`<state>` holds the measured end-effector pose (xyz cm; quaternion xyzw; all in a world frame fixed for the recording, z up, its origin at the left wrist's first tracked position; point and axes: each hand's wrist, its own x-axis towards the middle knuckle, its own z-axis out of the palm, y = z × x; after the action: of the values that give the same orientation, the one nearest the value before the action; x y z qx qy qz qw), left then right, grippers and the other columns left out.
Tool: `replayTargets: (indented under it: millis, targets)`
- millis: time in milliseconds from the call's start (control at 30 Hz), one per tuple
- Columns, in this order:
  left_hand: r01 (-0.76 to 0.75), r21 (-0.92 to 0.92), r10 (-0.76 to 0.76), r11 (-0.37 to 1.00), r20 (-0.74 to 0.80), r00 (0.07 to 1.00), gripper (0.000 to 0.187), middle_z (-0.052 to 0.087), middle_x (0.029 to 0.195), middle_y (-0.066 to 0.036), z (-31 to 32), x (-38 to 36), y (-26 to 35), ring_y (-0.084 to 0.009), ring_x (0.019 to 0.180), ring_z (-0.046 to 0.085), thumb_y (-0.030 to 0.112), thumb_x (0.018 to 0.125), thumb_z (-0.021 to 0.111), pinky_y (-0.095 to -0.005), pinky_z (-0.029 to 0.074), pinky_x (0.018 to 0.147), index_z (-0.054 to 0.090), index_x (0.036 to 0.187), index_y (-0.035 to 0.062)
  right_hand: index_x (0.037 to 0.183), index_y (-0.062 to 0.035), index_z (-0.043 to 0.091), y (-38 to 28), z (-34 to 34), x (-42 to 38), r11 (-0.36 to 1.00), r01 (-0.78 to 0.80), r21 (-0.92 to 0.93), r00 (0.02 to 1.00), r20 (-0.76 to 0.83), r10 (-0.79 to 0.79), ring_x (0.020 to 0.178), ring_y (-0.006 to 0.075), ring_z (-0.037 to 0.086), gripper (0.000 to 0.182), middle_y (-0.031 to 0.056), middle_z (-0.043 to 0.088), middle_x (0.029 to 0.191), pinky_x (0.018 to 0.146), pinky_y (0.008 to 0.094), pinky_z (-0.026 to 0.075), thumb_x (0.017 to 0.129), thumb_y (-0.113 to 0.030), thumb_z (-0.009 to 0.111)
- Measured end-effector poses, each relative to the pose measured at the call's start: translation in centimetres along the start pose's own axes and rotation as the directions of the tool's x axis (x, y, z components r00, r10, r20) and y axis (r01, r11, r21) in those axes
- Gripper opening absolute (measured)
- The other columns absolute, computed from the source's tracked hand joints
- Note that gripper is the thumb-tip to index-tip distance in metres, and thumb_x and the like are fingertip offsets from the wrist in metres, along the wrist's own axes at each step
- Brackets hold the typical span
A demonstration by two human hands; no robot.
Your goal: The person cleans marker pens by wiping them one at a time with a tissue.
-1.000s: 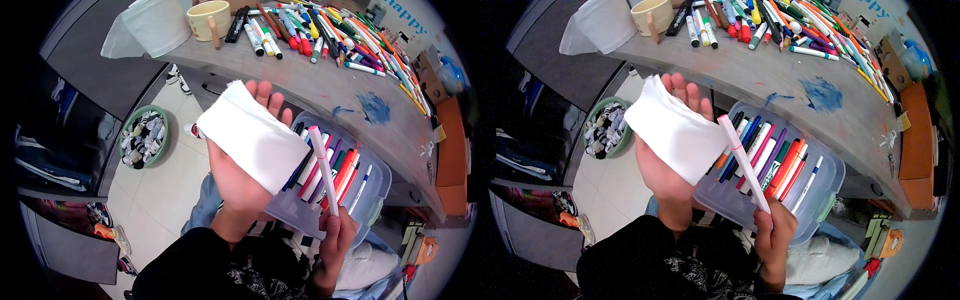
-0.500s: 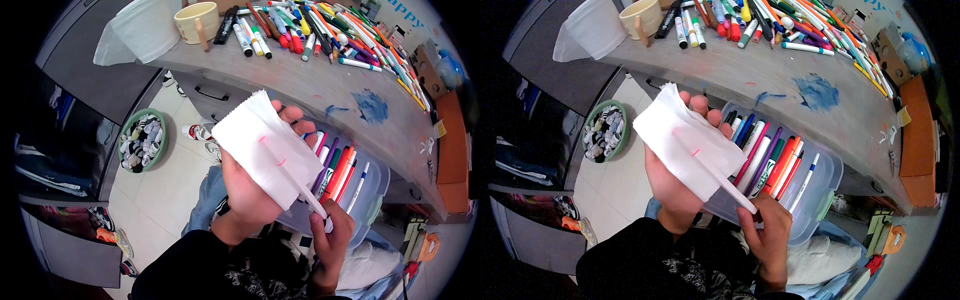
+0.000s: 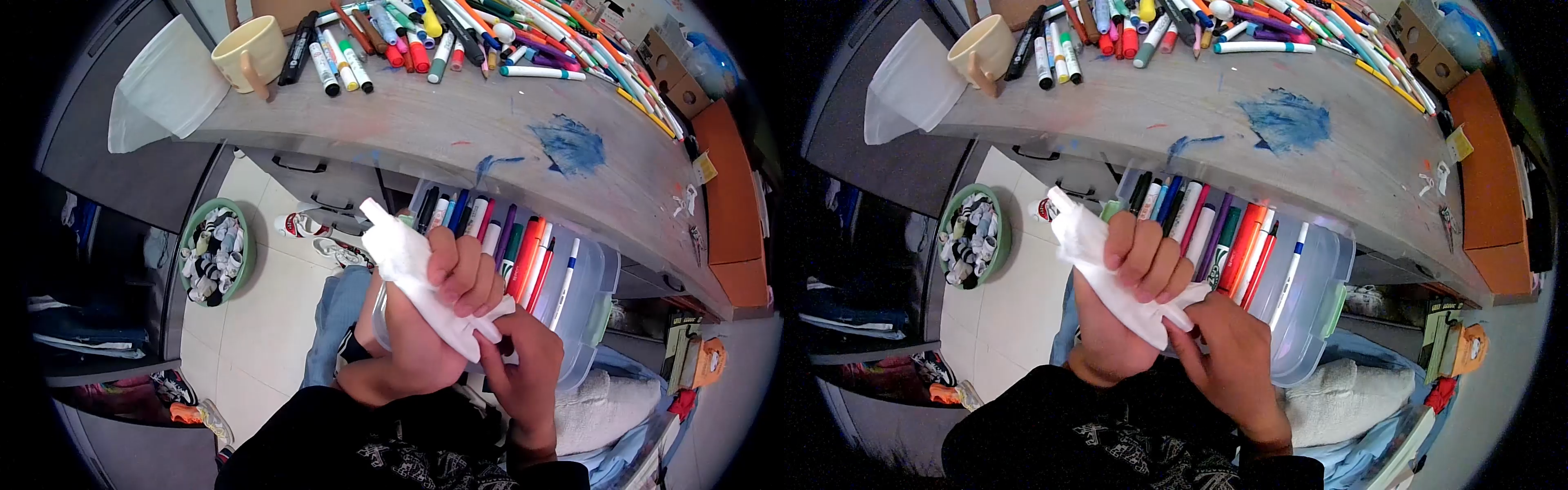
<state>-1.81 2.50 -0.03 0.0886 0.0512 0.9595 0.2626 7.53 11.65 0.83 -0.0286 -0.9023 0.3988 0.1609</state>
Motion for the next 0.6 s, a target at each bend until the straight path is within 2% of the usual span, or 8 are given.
replayTargets:
  millis: [67,133,200,367,400,467,533,600]
  targets:
    - [-0.007,-0.014,0.007,1.0,-0.015,1.0,0.032,0.032,0.067,0.003,-0.1,0.0,0.4,-0.0084,0.058,0.031,0.038,0.099,0.039,-0.0252,0.03,0.059,0.035,0.076,0.0158,0.091,-0.0024,0.059,0.0,0.0,0.0,0.999,0.025,0.029,1.0,-0.015,-0.025,0.063,0.0286,0.059,0.021,0.0117,0.056,0.076,0.057,0.0366,0.047,0.077,-0.006,0.074]
    - [-0.012,0.05,0.016,0.999,-0.063,0.998,0.031,0.032,0.065,0.004,0.0,0.2,1.4,-0.0077,0.057,0.031,0.035,0.099,0.041,-0.0248,0.03,0.057,0.036,0.075,0.0164,0.093,-0.0023,0.06,-0.4,-0.2,0.2,0.984,-0.036,0.176,0.998,0.055,0.027,0.063,0.0296,0.059,0.02,0.0116,0.056,0.076,0.056,0.0366,0.046,0.077,-0.003,0.072]
    - [0.014,-0.028,-0.014,1.0,-0.006,1.0,0.028,0.032,0.063,0.004,-0.1,0.2,1.9,-0.0072,0.053,0.03,0.031,0.099,0.04,-0.0243,0.029,0.054,0.036,0.075,0.0161,0.092,-0.002,0.061,0.0,-0.1,0.0,0.991,0.015,0.132,1.0,0.014,-0.017,0.063,0.0299,0.058,0.018,0.0117,0.056,0.075,0.056,0.0366,0.046,0.077,-0.001,0.071]
    - [0.313,-0.093,-0.312,0.945,0.034,0.95,0.03,0.032,0.065,0.004,0.5,-0.3,1.1,-0.0063,0.05,0.031,0.033,0.102,0.034,-0.0236,0.031,0.051,0.037,0.078,0.0158,0.087,-0.0005,0.061,0.5,-0.3,-0.4,0.997,0.049,0.064,0.989,-0.143,-0.039,0.06,0.0298,0.057,0.013,0.0118,0.056,0.072,0.054,0.0353,0.045,0.077,0.001,0.07]
    - [0.315,-0.096,-0.313,0.944,0.038,0.949,0.03,0.032,0.065,0.004,0.6,-0.2,1.0,-0.0063,0.05,0.031,0.033,0.102,0.034,-0.0236,0.031,0.051,0.037,0.078,0.0158,0.087,-0.0005,0.061,0.5,-0.3,-0.5,0.997,0.049,0.06,0.989,-0.145,-0.04,0.06,0.0298,0.057,0.013,0.0118,0.056,0.072,0.054,0.0353,0.045,0.077,0.001,0.07]
    - [0.161,-0.133,-0.171,0.978,-0.07,0.983,0.032,0.034,0.068,0.004,0.9,-0.1,0.9,-0.0064,0.05,0.031,0.036,0.104,0.031,-0.0236,0.032,0.05,0.036,0.08,0.0154,0.089,-0.0007,0.061,0.4,-0.3,-0.6,0.986,0.063,0.154,0.992,-0.115,-0.045,0.059,0.0261,0.057,0.014,0.0109,0.057,0.073,0.053,0.0332,0.045,0.078,0.0,0.07]
    - [0.132,-0.153,-0.142,0.979,-0.059,0.988,0.032,0.036,0.071,0.003,1.0,0.0,1.5,-0.0067,0.05,0.032,0.039,0.104,0.03,-0.0239,0.033,0.051,0.038,0.085,0.014,0.092,-0.0007,0.062,0.1,-0.6,-0.7,0.974,0.055,0.221,0.996,-0.078,-0.039,0.058,0.0212,0.058,0.018,0.0092,0.058,0.072,0.052,0.0306,0.045,0.078,-0.003,0.072]
    - [0.124,0.02,-0.12,0.992,-0.135,0.983,0.031,0.037,0.072,0.003,1.5,-0.1,2.0,-0.0067,0.05,0.033,0.038,0.104,0.03,-0.024,0.034,0.051,0.043,0.09,0.0129,0.095,-0.0009,0.063,0.0,-0.7,-1.0,0.967,-0.015,0.253,1.0,0.026,0.009,0.057,0.0184,0.057,0.024,0.0074,0.058,0.072,0.052,0.0286,0.046,0.077,-0.009,0.076]
